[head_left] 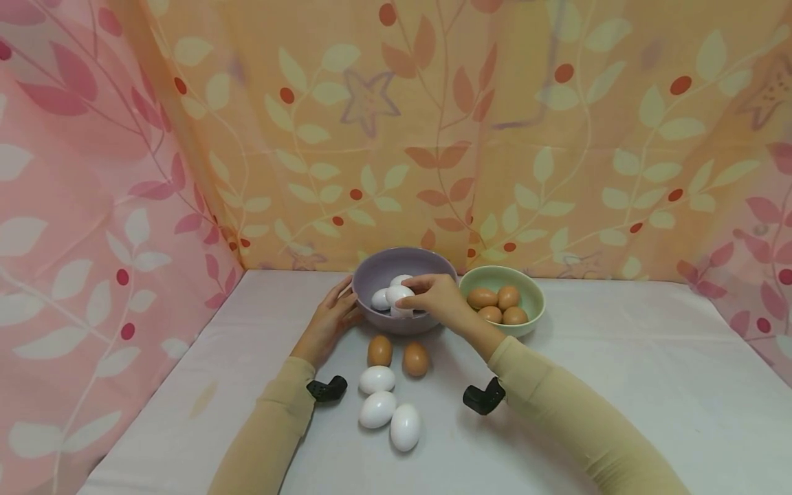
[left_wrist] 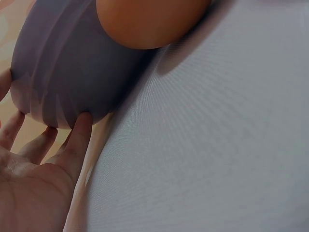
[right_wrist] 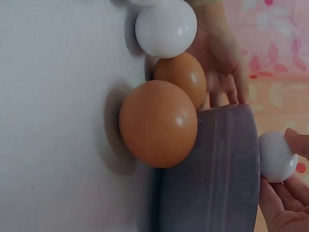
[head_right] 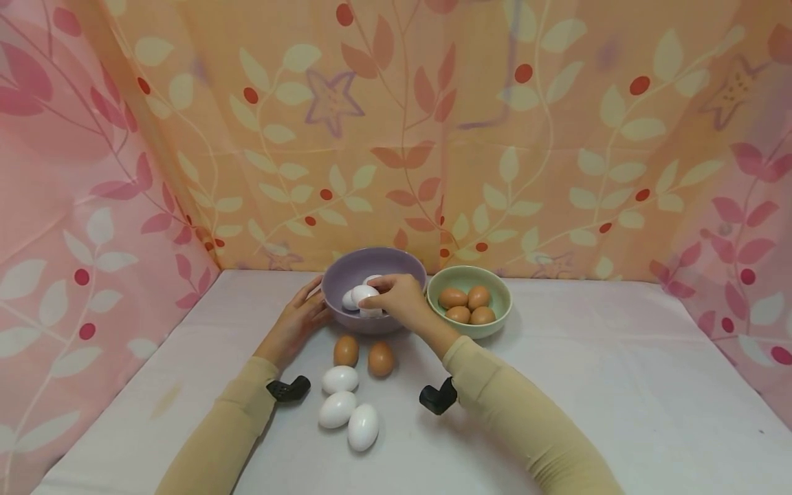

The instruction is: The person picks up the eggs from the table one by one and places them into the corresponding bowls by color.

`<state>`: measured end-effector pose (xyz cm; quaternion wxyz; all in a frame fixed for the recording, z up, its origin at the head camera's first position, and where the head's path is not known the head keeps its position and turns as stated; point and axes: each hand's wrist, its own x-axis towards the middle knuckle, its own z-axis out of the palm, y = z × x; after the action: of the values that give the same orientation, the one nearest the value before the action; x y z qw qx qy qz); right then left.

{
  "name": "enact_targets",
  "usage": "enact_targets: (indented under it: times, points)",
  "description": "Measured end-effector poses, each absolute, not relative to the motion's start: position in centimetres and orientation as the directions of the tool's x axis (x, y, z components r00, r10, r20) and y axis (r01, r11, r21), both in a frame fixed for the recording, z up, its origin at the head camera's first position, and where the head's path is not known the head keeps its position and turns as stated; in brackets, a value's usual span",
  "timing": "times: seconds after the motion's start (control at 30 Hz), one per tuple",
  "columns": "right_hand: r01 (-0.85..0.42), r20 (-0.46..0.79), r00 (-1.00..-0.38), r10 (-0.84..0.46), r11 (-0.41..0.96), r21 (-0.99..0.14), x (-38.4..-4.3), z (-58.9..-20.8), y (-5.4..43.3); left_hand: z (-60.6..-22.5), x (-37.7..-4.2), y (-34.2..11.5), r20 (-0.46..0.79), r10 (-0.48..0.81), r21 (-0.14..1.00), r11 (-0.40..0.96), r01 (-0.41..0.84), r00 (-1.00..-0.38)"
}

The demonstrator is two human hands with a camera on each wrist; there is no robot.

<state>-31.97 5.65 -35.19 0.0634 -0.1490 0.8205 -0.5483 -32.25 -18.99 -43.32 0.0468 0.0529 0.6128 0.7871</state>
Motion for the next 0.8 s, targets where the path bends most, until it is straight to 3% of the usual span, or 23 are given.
enact_targets:
  times: [0.5, 0.8]
  points:
    - [-0.142, 0.028, -0.960, -0.280, 0.396, -0.907, -33.9, -36.0, 3.8, -43.3, -32.2, -18.9, 0.007, 0.125, 0.970, -0.240, -0.023, -0.992]
    - [-0.174, 0.033, -0.946, -0.323, 0.417, -0.892, -34.2, -36.4, 2.1, -43.2, -32.2, -19.0, 0.007, 0.126, 0.971, -0.238, -0.024, -0.992]
